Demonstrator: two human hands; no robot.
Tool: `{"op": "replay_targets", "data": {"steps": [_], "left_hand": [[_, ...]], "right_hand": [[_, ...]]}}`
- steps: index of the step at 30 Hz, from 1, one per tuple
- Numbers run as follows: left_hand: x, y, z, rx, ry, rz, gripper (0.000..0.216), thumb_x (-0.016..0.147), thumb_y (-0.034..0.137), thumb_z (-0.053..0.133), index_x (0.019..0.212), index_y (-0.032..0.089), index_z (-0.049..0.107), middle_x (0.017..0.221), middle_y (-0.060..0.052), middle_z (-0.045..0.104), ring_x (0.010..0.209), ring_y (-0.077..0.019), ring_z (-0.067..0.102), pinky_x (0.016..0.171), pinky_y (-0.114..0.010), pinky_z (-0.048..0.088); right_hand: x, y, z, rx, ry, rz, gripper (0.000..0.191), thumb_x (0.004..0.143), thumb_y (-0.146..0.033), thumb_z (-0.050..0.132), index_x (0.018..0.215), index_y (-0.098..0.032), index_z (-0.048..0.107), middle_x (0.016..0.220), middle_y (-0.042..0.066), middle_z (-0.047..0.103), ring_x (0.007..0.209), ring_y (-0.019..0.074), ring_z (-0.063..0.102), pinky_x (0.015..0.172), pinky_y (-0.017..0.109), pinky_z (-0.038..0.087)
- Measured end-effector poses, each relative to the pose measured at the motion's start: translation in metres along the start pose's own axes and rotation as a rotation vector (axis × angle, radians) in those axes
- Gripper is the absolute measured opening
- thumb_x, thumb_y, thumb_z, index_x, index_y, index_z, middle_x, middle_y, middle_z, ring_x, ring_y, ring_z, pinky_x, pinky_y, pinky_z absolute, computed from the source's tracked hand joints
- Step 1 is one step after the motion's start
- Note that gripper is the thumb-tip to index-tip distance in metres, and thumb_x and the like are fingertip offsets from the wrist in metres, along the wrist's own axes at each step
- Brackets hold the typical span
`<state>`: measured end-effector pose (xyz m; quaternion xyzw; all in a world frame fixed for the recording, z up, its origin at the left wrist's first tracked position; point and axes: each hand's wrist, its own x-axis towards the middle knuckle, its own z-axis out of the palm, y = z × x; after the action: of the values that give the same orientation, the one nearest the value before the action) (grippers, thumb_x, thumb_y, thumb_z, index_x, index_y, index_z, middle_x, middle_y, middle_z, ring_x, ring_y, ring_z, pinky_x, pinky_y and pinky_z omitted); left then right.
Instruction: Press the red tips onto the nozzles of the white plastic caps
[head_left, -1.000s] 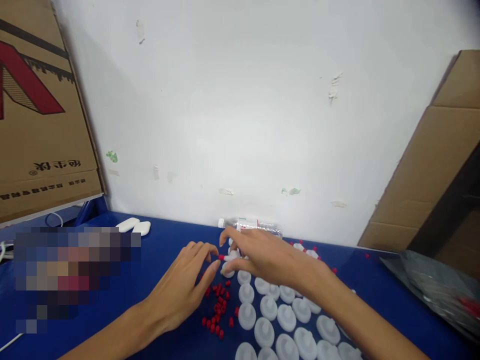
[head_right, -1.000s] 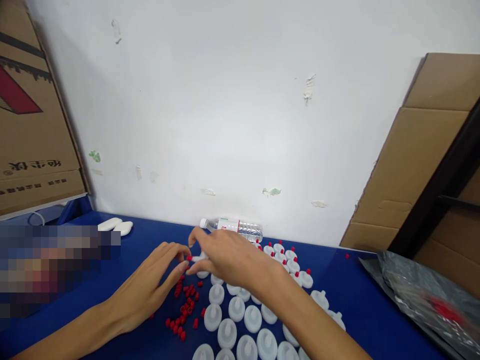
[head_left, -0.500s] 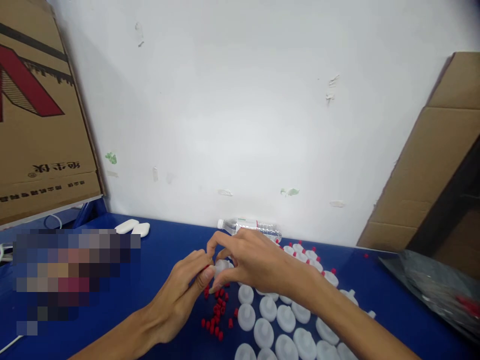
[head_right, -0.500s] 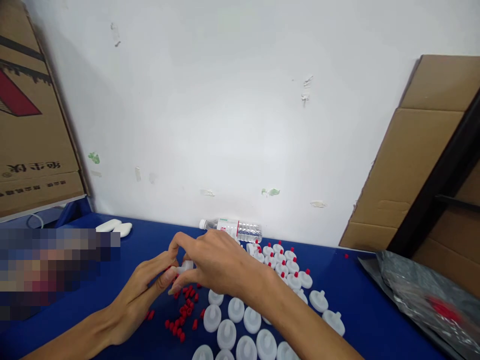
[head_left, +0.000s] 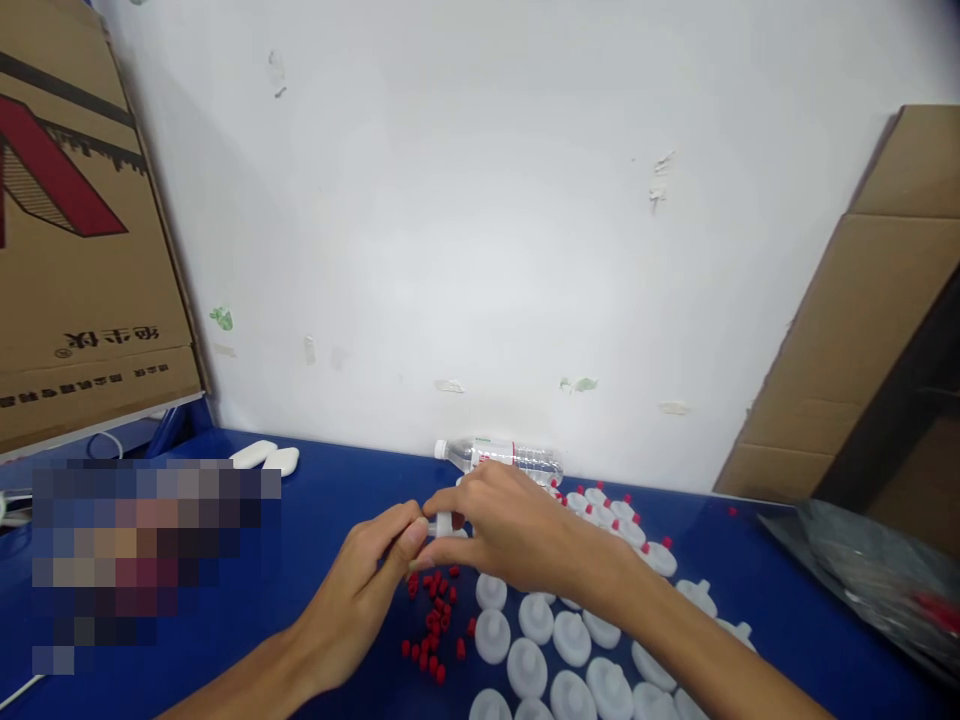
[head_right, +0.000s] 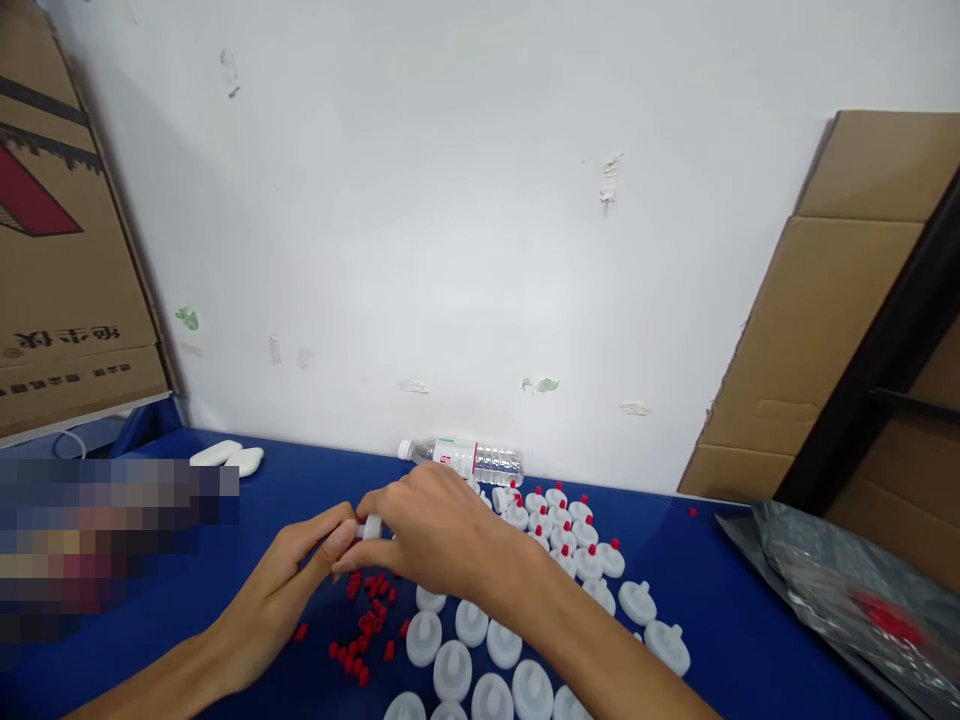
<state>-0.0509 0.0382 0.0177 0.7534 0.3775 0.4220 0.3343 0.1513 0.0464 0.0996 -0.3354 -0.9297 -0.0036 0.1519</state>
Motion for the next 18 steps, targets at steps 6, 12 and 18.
{"op": "replay_targets", "data": {"steps": [6,12,18], "left_hand": [[0.007,0.0,-0.002,-0.251,-0.034,-0.151,0.05,0.101,0.055,0.042,0.064,0.023,0.034,0.062,0.006,0.027,0.059,-0.0139,0.021,0.056,-0.028,0.026],[0.012,0.001,-0.004,-0.147,-0.023,-0.173,0.049,0.106,0.053,0.018,0.066,0.026,0.023,0.057,0.007,0.02,0.055,-0.0152,0.019,0.055,-0.029,0.031],[0.012,-0.011,-0.006,0.257,0.04,-0.088,0.04,0.103,0.05,0.042,0.073,0.023,0.046,0.072,0.0,0.048,0.076,-0.023,0.043,0.071,-0.035,0.033]], "right_hand": [[0.005,0.0,0.007,-0.139,0.077,-0.154,0.02,0.094,-0.038,0.073,0.096,-0.018,0.071,0.074,0.001,0.072,0.079,0.0186,0.068,0.105,0.039,0.038],[0.001,0.026,-0.002,-0.183,0.287,-0.072,0.012,0.104,-0.017,0.056,0.107,-0.022,0.065,0.108,0.0,0.076,0.09,0.0154,0.068,0.118,0.043,0.023],[-0.001,0.048,0.004,-0.09,0.426,0.14,0.008,0.101,-0.03,0.063,0.105,-0.024,0.066,0.114,0.004,0.072,0.1,0.0197,0.065,0.1,0.038,0.042]]}}
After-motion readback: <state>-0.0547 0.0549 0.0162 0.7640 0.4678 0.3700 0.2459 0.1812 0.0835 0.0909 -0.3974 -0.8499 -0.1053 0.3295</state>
